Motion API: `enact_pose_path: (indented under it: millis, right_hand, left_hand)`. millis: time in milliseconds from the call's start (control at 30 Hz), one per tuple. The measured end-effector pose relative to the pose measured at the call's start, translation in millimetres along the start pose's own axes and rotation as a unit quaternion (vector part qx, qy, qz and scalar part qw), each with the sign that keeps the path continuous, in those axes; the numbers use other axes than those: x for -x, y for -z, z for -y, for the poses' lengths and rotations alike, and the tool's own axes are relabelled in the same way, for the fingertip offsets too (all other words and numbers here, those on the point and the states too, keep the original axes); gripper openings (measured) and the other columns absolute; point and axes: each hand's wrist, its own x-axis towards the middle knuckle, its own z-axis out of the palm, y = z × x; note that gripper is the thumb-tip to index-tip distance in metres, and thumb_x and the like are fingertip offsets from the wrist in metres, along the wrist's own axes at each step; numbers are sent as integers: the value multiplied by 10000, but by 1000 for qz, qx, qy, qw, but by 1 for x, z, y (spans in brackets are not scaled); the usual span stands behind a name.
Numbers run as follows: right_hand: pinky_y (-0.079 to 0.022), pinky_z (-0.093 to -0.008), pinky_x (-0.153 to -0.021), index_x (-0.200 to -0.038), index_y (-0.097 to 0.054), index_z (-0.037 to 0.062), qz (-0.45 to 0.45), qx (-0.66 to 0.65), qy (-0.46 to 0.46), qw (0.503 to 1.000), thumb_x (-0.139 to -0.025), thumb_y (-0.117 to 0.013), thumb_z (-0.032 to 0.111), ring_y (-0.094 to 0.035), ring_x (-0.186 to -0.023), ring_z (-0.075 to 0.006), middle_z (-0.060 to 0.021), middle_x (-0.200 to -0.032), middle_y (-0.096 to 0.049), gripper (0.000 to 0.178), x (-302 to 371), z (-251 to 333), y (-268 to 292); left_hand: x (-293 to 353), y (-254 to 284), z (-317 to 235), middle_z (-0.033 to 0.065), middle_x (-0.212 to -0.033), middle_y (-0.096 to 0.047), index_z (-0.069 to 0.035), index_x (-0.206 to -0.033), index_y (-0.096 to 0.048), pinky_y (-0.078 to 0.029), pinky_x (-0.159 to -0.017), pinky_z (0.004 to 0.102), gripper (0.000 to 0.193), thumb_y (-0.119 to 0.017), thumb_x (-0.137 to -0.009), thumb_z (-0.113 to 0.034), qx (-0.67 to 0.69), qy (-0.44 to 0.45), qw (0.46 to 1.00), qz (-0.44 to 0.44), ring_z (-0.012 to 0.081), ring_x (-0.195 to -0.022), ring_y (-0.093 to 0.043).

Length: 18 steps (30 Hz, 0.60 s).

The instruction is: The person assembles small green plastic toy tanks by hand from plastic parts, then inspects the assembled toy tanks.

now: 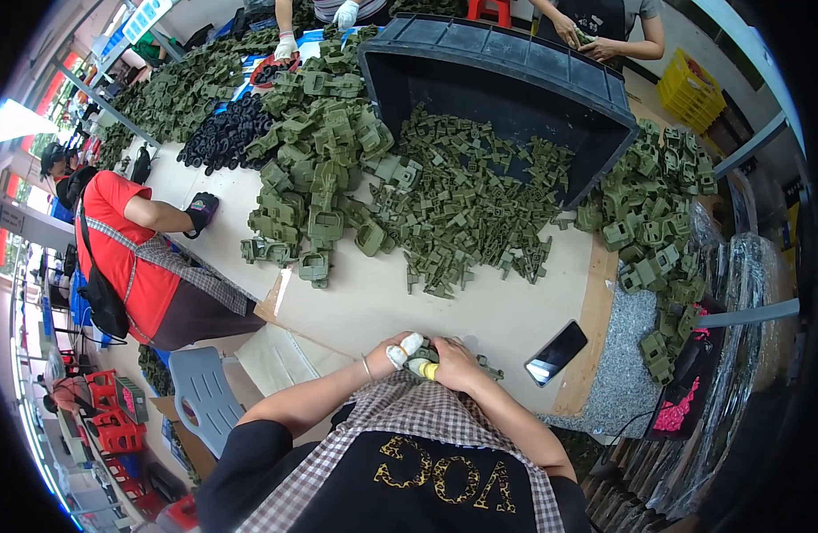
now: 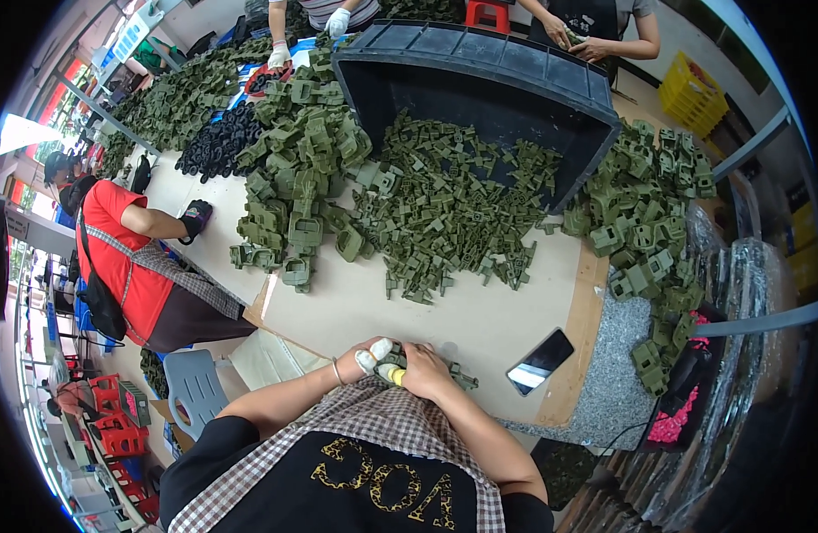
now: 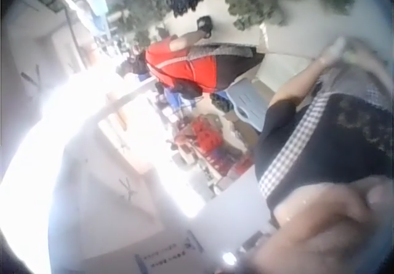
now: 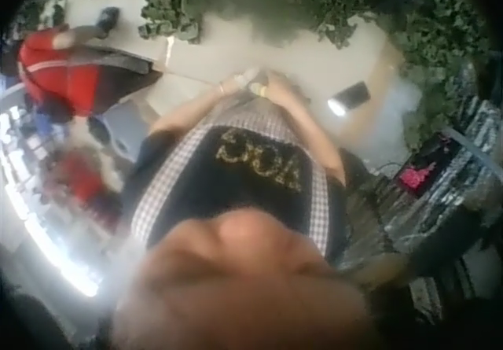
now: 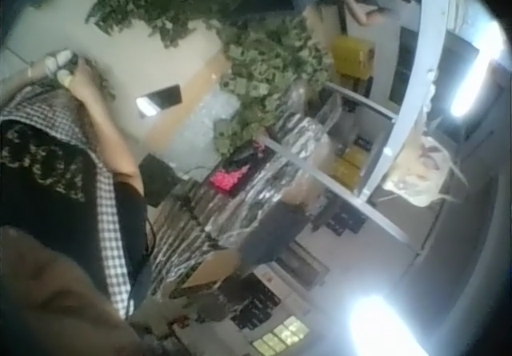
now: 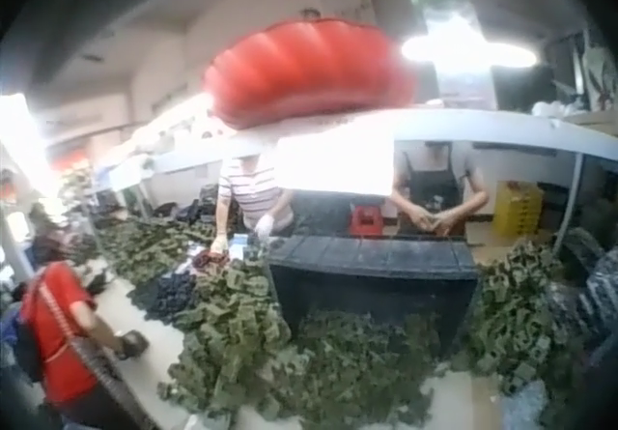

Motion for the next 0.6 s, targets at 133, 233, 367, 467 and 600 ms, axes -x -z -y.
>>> enact_pose_path:
  millis: [133, 233, 367, 467, 600]
  right_hand:
    - [-378, -376, -864, -1068, -474, -16, 4, -9, -11, 1000, -695, -625, 287, -450, -1043, -325, -208, -1083, -500, 503, 1, -5, 1]
    - [-383, -382, -850, -1050, -481, -20, 9, -20, -18, 1000, -696, -625, 285, -457, -1020, -331, -211, -1057, -511, 489, 0, -4, -1]
    - [-391, -393, -831, -1039, -490, -18, -17, -5, -12, 1000, -699, -617, 312, -468, -997, -339, -211, -1037, -521, 490, -3, -4, -6]
    - [-393, -394, -831, -1055, -484, -8, -10, 5, -8, 1000, -700, -611, 332, -468, -998, -339, -206, -1048, -522, 508, -4, -3, -8]
    - [-365, -380, -891, -1101, -466, 23, 23, 20, -12, 999, -702, -609, 295, -428, -1069, -316, -168, -1121, -496, 504, 2, 7, -2]
  left_hand:
    - [1, -9, 8, 83, -1059, -556, -41, -1121, -484, -394, -856, 271, 323, -506, -821, -159, 16, -35, 999, -35, 159, -970, -528]
    - [3, -9, 17, 86, -1048, -565, -39, -1105, -501, -402, -845, 269, 315, -521, -810, -147, -8, -50, 997, -52, 162, -954, -537]
    - [-2, -3, 18, 93, -1063, -562, -43, -1098, -514, -404, -847, 269, 313, -536, -800, -134, 26, -29, 998, -54, 160, -952, -539]
    - [4, 4, 3, 89, -1064, -556, -43, -1111, -496, -403, -853, 276, 330, -541, -800, -144, 7, -35, 999, -30, 156, -956, -531]
    - [2, 0, 2, 54, -1058, -534, -35, -1108, -471, -379, -874, 270, 348, -553, -812, -199, -33, -23, 999, -30, 122, -982, -487]
